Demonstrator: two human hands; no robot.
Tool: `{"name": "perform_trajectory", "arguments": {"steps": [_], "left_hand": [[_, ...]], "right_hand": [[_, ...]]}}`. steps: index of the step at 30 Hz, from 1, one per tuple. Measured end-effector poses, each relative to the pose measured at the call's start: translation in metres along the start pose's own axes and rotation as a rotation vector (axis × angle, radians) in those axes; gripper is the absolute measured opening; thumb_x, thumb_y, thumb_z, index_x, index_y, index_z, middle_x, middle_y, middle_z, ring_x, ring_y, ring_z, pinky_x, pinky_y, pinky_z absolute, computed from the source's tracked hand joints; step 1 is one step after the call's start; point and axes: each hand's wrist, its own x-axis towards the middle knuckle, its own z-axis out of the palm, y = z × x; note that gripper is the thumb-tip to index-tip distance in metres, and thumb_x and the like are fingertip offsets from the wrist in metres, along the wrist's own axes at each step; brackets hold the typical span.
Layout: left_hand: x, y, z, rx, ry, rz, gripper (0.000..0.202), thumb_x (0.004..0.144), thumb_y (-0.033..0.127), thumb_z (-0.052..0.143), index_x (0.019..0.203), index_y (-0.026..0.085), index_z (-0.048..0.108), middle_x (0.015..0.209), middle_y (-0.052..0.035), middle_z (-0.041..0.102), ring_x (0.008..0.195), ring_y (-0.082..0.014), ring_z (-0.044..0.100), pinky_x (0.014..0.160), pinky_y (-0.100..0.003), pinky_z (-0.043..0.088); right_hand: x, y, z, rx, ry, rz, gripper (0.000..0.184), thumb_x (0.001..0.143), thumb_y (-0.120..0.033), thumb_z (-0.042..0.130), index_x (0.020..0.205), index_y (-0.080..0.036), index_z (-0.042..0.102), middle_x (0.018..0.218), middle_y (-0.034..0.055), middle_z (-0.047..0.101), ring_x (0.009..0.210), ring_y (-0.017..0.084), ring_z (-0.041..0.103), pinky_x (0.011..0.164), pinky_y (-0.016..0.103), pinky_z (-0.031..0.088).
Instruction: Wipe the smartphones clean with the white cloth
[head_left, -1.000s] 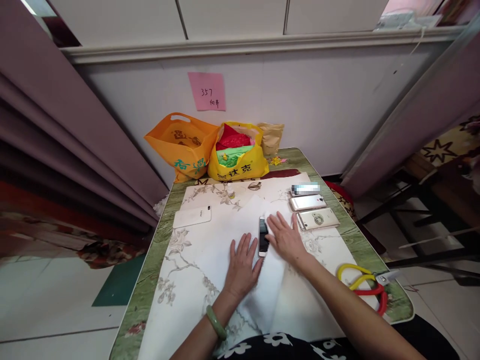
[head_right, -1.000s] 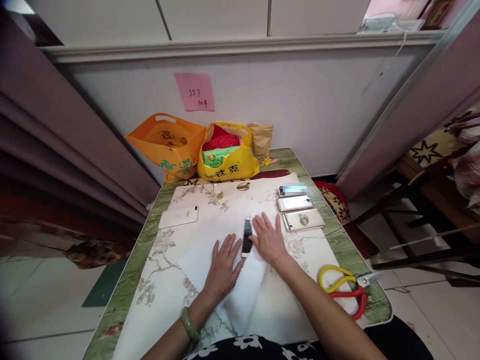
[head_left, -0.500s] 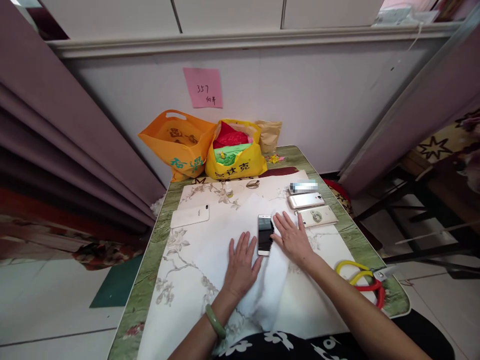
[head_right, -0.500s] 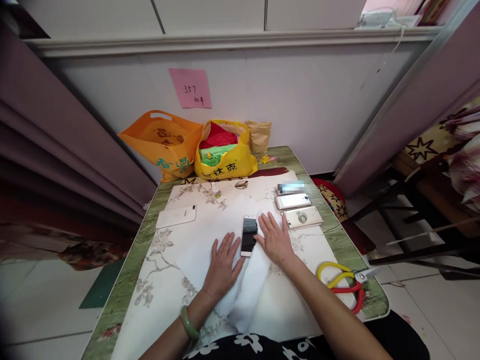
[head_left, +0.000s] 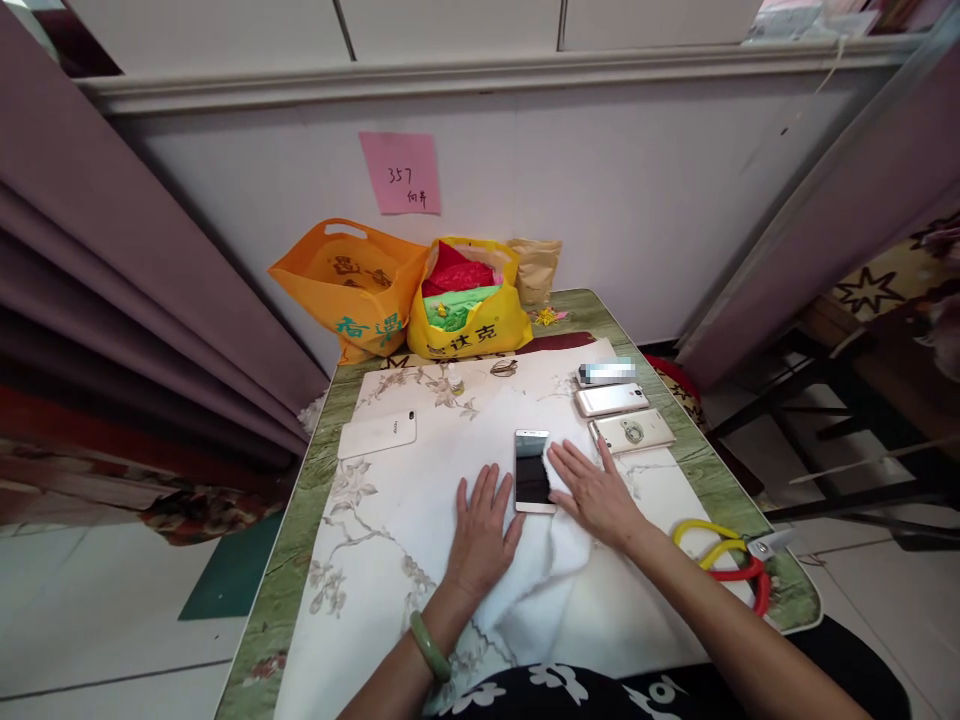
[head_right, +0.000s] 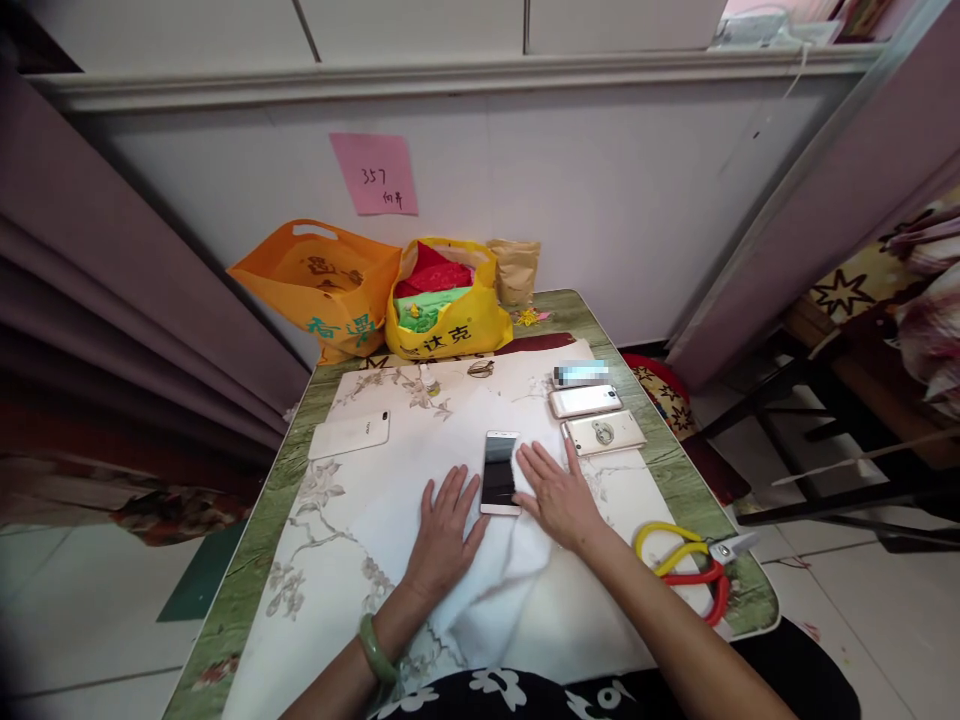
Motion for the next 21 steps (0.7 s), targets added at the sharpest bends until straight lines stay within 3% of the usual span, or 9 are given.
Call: {"name": "perform_trajectory", "arguments": {"steps": [3,6,10,13,16,21], "left_hand": [[0.0,0.0,0.001,0.007,0.005,0.006,0.055,0.095,0.035,0.045,0.147,0.019,0.037,0.156,-0.0127,0.034,0.146,-0.0279,0.028,0.118,-0.056,0.02],[-0.001,-0.001,0.001,0.013,0.006,0.012,0.055,0.095,0.035,0.045,0.147,0.019,0.037,0.156,-0.0127,0.035,0.146,-0.0276,0.028,0.118,-0.055,0.02],[-0.002,-0.001,0.001,0.002,0.016,0.01,0.054,0.094,0.033,0.046,0.146,0.019,0.039,0.155,-0.0129,0.036,0.145,-0.0278,0.029,0.118,-0.055,0.02],[-0.001,-0.001,0.0,0.0,0.016,0.009,0.055,0.094,0.033,0.046,0.147,0.019,0.038,0.155,-0.013,0.036,0.145,-0.0281,0.029,0.118,-0.055,0.019],[0.0,0.0,0.0,0.008,0.001,0.013,0.056,0.095,0.033,0.045,0.148,0.02,0.035,0.156,-0.013,0.034,0.146,-0.0282,0.028,0.118,-0.056,0.019],[0.0,0.0,-0.001,0.021,-0.015,0.002,0.054,0.095,0.032,0.044,0.147,0.021,0.036,0.156,-0.0119,0.033,0.146,-0.0277,0.027,0.117,-0.056,0.02]], "right_hand": [[0.032,-0.006,0.004,0.003,0.009,0.072,0.06,0.101,-0.051,0.033,0.152,-0.021,0.03,0.153,0.0087,0.038,0.145,0.027,0.027,0.117,0.061,-0.005],[0.045,-0.023,0.007,0.045,0.001,0.032,0.062,0.1,-0.054,0.033,0.151,-0.02,0.03,0.154,0.0091,0.035,0.145,0.028,0.026,0.117,0.061,-0.005],[0.015,-0.038,0.006,0.129,-0.044,-0.185,0.064,0.1,-0.054,0.035,0.154,-0.023,0.021,0.156,0.0071,0.032,0.145,0.025,0.026,0.118,0.059,-0.007],[-0.014,-0.028,0.002,0.145,-0.065,-0.256,0.062,0.101,-0.047,0.038,0.155,-0.026,0.016,0.156,0.0056,0.033,0.144,0.023,0.029,0.119,0.056,-0.004],[-0.019,-0.008,0.0,0.097,-0.045,-0.164,0.06,0.101,-0.045,0.038,0.154,-0.028,0.017,0.154,0.005,0.037,0.143,0.023,0.032,0.119,0.056,0.0],[0.027,0.0,0.008,0.027,0.021,0.039,0.059,0.1,-0.049,0.036,0.152,-0.022,0.028,0.154,0.0073,0.036,0.146,0.028,0.024,0.117,0.061,-0.005]]}}
